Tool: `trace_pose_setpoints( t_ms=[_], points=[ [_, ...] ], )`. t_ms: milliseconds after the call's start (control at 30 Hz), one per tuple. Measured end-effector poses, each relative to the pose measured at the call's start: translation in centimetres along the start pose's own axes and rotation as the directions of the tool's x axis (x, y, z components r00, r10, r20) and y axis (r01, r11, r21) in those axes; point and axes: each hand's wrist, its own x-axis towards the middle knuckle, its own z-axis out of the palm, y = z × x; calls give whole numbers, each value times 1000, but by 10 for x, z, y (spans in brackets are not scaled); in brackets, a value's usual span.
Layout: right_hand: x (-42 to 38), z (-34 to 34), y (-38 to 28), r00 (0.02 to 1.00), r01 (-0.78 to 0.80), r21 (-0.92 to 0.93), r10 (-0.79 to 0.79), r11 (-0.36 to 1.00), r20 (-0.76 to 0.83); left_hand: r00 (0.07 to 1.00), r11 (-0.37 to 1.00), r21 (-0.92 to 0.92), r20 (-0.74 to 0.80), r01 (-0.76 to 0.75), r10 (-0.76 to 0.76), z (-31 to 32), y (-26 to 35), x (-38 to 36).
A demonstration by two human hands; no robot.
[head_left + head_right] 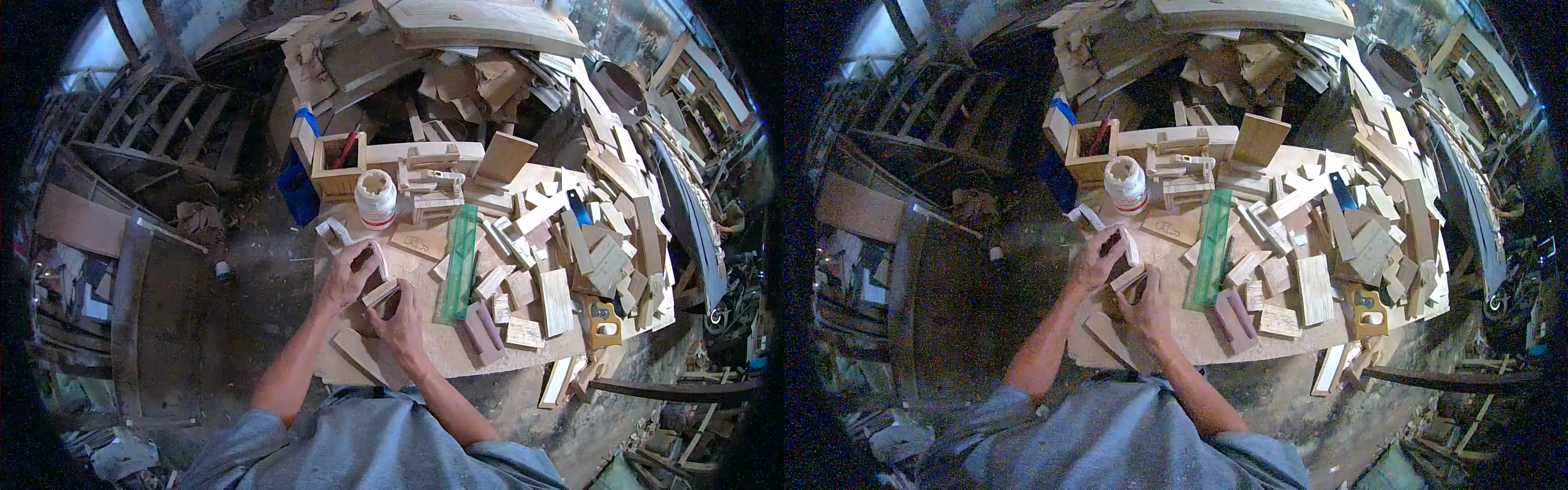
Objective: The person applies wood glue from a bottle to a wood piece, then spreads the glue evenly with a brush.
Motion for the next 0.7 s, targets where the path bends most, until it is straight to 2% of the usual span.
trace_pose_setpoints(
  t_ms=[400, 500, 600, 700],
  points=[
    [0, -1, 0, 1000, 23, -12, -23, 1000, -7, 999, 1000, 23, -32, -8, 9, 2, 0, -1],
    [-1, 0, 2, 1000, 3, 3, -3, 1000, -9, 992, 993, -82, 98, 87, -79, -5, 11, 0],
    [-1, -1, 5, 1000, 27, -29, -27, 999, 7, 996, 971, -228, 72, 75, -60, -3, -7, 1],
    [-1, -2, 3, 1000, -10, 16, 10, 1000, 19, 1000, 981, -191, 17, -22, 26, 0, -9, -2]
  ],
)
